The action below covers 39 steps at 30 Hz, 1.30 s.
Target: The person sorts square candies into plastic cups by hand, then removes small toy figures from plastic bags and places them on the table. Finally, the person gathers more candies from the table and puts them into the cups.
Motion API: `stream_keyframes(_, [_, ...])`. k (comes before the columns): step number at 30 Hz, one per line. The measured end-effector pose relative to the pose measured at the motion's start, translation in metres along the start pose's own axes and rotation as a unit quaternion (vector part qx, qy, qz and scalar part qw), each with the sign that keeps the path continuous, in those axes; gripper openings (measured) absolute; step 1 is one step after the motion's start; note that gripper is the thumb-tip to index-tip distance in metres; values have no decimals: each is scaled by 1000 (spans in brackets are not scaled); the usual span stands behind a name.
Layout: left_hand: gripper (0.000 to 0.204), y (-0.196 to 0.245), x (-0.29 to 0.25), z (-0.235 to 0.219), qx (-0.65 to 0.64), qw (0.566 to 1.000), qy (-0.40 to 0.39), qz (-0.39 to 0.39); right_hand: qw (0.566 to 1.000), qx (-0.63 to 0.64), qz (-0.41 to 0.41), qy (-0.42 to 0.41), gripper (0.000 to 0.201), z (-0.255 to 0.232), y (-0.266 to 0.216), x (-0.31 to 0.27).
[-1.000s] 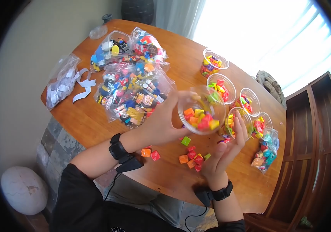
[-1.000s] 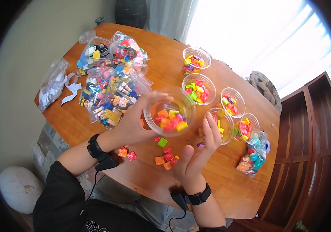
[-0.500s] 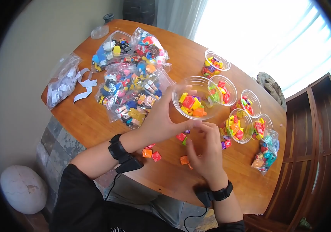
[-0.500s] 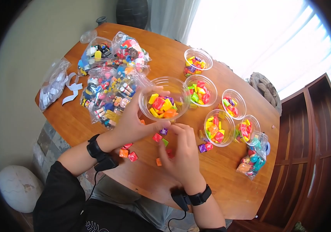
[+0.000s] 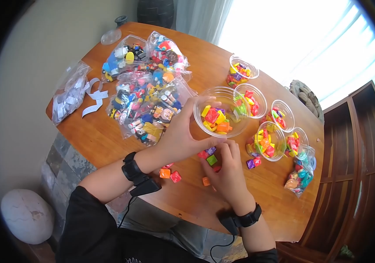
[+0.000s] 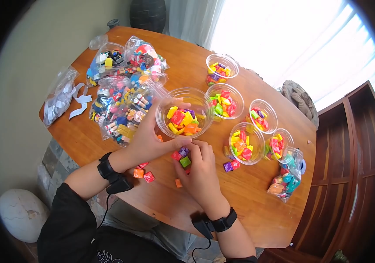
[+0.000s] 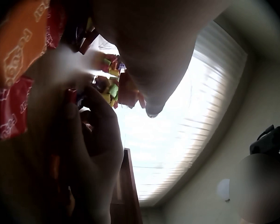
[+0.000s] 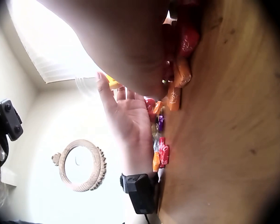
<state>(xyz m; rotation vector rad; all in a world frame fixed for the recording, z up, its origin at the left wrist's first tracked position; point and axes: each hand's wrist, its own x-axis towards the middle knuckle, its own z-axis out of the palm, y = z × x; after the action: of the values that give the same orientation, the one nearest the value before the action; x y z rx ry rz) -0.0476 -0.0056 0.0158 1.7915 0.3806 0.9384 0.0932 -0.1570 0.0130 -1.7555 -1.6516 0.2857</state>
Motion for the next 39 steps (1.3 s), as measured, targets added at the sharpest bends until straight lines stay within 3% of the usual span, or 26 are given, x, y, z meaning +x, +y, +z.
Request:
stream_keyframes(2, [86,1,0,0,-2,1000,1,-1,996,84,24,16,45,2,1,-1])
stream_keyframes(5, [86,5,0,0,-11,1000,5,-7,995,94,11,28,42,1,-3,0])
stream_keyframes(14, [85,2,1,0,-16,1000,6,4,996,17,-84,32,30,1,2,2])
stream_keyframes(20, [84,1,0,-1,-2,1000,5,1,996,85,3,24,26,0,-3,0])
stream_keyframes(27, [85,1,0,-1,-1,1000,3,1,998,48,-15,48,28,2,-1,3])
stream_keyframes(39, [85,0,0,-1,6,1000,5,1,999,1,-31,13,32,1,1,3])
